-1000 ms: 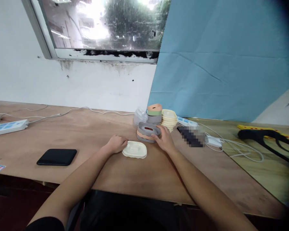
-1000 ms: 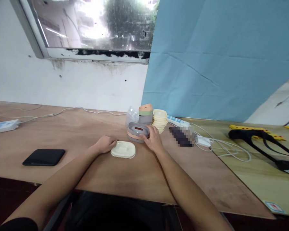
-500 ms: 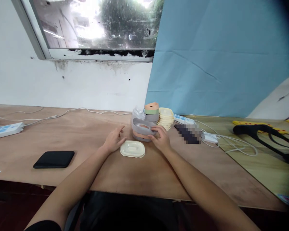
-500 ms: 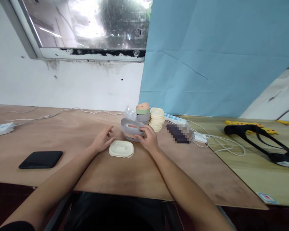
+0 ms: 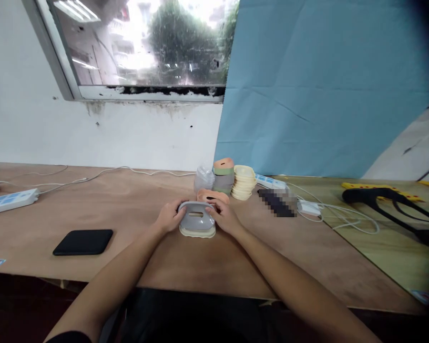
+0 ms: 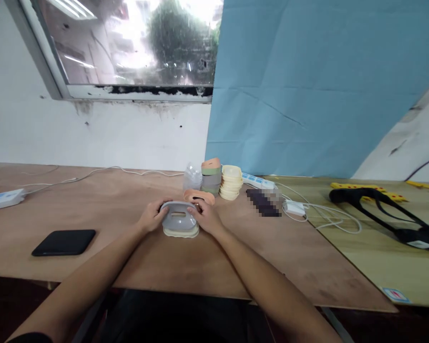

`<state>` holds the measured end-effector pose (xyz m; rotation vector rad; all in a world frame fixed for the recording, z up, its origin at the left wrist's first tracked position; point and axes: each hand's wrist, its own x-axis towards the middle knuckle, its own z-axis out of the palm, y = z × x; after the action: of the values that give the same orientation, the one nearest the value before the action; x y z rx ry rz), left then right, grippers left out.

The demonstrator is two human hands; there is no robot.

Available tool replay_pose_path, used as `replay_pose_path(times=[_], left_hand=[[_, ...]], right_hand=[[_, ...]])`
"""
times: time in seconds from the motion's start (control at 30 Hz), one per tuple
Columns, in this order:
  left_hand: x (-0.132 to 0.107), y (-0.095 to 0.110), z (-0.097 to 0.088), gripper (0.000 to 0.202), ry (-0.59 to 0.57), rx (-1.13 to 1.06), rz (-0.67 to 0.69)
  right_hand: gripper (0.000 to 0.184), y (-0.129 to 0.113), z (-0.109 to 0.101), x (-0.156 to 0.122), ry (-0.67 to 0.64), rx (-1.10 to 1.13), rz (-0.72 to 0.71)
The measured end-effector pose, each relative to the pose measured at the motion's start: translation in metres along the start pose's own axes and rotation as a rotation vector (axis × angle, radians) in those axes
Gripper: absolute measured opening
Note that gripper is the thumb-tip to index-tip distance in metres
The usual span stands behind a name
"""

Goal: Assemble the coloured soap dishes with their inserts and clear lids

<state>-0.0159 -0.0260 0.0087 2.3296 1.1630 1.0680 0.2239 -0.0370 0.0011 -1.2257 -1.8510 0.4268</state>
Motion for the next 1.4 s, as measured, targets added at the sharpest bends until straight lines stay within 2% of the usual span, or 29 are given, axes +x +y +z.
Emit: replay_pose_path(times=[0.13,0.27,0.4,0.53,0.63,0.7,0.87,1.03,1.23,1.4], left_hand=[[0.003,-0.003,0.005,0.036,-0.043,-0.043,-0.043],[0.004,-0.005,0.002,0.035,-0.151,0.008,0.001],[0.007,-0.008,-0.002,0.034,-0.185,0.070,0.010],[0.008,-0.009,-0.004,0.036,-0.234,0.102,0.007],[0.007,-0.008,-0.006,0.041,-0.267,0.098,-0.017],[0.007,-0.007,-0.007,0.046,-0.305,0.091,-0.053],[0.005,-0.008,-0.008,0.050,-0.397,0.086,-0.098],[0.006,-0.007,-0.005,0.047,-0.386,0.113,-0.093],[0.008,-0.007,-0.003,0.042,-0.366,0.167,-0.207],[0.008,-0.009,-0.002,0.043,-0.357,0.167,-0.210]], right_hand=[[0.043,0.002,-0.006,0.000,-0.103,-0.032,0.042],[0.041,0.000,-0.008,0.002,-0.197,-0.042,0.032],[0.044,-0.002,-0.008,0.003,-0.244,-0.029,0.038],[0.048,0.001,-0.008,0.003,-0.297,0.037,0.155],[0.049,0.004,-0.008,0.002,-0.391,0.086,0.281],[0.048,0.004,-0.009,0.001,-0.443,0.065,0.286],[0.041,0.001,-0.008,0.000,-0.391,-0.125,0.139],[0.042,0.000,-0.006,0.000,-0.385,-0.193,0.141],[0.035,0.003,-0.007,0.000,-0.375,-0.209,0.153],[0.031,0.003,-0.008,0.001,-0.360,-0.196,0.130]])
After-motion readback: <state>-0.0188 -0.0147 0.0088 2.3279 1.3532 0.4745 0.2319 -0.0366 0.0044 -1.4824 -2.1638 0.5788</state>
